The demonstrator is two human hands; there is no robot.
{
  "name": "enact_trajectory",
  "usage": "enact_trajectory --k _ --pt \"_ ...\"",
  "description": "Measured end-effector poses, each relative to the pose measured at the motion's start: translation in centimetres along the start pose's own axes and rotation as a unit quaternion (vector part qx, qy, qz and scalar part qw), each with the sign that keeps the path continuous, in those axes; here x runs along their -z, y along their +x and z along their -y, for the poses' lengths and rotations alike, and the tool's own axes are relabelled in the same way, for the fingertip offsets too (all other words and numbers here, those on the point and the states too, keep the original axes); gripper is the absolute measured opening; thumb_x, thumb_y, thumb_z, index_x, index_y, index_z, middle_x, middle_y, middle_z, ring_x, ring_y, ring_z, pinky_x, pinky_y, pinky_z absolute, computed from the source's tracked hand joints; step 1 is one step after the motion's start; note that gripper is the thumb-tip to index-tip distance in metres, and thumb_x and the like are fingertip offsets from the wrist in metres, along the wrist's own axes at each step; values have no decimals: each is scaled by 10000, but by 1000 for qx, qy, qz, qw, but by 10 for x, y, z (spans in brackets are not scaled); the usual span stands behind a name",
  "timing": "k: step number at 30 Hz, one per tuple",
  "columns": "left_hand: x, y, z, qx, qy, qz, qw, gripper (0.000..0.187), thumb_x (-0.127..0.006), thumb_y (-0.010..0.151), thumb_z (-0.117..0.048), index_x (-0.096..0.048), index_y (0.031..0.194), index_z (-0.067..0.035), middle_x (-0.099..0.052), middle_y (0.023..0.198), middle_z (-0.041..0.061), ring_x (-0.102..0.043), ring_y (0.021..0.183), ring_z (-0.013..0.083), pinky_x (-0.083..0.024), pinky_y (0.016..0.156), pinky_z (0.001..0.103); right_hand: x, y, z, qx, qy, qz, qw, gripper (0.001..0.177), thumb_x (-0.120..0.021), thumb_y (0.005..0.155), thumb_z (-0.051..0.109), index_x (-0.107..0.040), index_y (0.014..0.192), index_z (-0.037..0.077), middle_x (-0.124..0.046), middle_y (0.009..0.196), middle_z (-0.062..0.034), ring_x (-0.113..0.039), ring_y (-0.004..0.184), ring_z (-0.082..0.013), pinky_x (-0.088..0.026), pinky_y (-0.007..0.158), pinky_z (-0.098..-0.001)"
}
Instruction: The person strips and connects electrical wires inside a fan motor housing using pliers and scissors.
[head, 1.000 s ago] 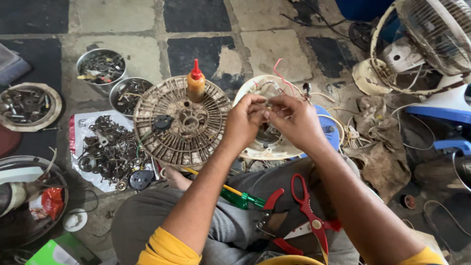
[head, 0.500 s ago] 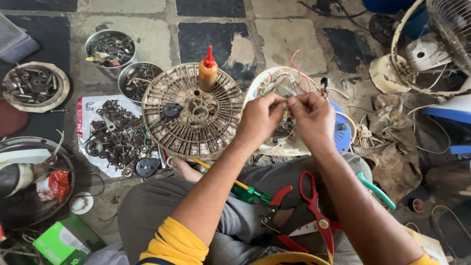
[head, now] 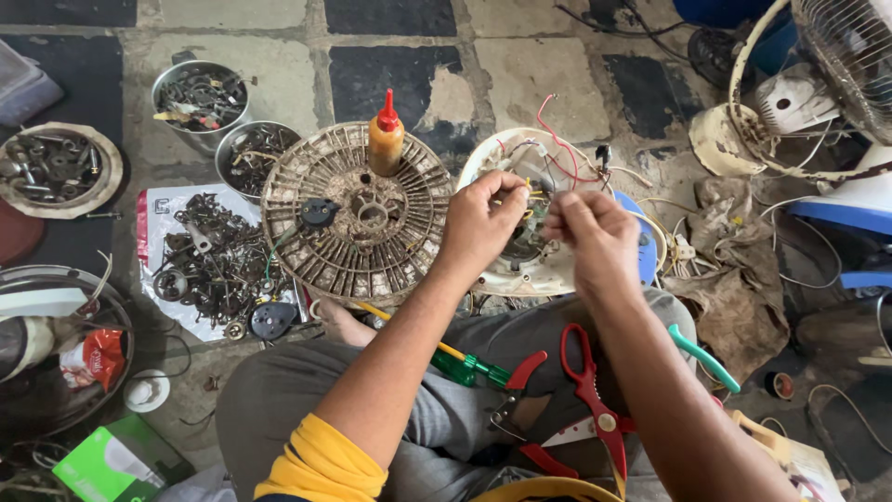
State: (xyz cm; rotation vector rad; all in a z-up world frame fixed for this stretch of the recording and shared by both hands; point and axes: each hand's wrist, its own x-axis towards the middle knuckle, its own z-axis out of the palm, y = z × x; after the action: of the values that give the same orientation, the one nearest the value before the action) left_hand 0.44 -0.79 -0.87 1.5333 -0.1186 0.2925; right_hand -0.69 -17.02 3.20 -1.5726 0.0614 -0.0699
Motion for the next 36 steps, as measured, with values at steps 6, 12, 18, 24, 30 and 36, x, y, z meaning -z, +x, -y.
enact_trajectory --k 6,12,18,24,30,36 --pt "-1 -1 3 4 -12 11 1000 144 -694 943 -172 -734 999 -46 -728 808 23 -657 709 82 -538 644 253 41 -39 30 159 -303 25 939 129 -667 1010 100 -714 1060 -9 -721 964 -89 -680 848 -156 -554 779 -304" --pt "-3 0 14 32 -73 23 997 126 -689 951 -142 -724 1037 -56 -689 777 -4 -642 668 55 -539 606 232 109 -128 48 265 -534 162 787 278 -730 828 120 -702 1102 86 -697 1118 -107 -684 1047 -296 -544 918 -394" --pt "-8 1 15 32 -98 29 994 92 -661 991 -109 -690 1068 -67 -661 770 -16 -628 639 50 -556 600 234 162 -176 48 266 -667 318 619 806 -681 767 597 -554 1412 131 -530 1475 -135 -457 1356 -311 -327 1096 -476" --pt "-9 -4 25 26 -119 48 991 109 -631 1005 -55 -625 1113 -67 -669 779 5 -609 612 63 -511 554 225 167 -189 51 -17 -781 362 509 493 -585 932 480 -577 1371 256 -574 1262 8 -515 1242 -198 -370 1116 -403" --pt "-5 -2 18 40 -136 68 988 85 -611 1024 -48 -611 1109 -39 -682 846 13 -624 652 55 -533 579 214 152 -183 68 38 -717 362 595 539 -681 836 404 -635 1327 186 -596 1268 -53 -547 1171 -281 -397 1003 -430" --pt "-6 1 28 67 -173 71 980 83 -611 1038 -91 -612 1102 -38 -683 874 10 -618 664 47 -531 594 203 160 -174 64 173 -682 249 665 517 -646 837 251 -613 1347 171 -574 1356 -122 -542 1224 -337 -429 1028 -487"
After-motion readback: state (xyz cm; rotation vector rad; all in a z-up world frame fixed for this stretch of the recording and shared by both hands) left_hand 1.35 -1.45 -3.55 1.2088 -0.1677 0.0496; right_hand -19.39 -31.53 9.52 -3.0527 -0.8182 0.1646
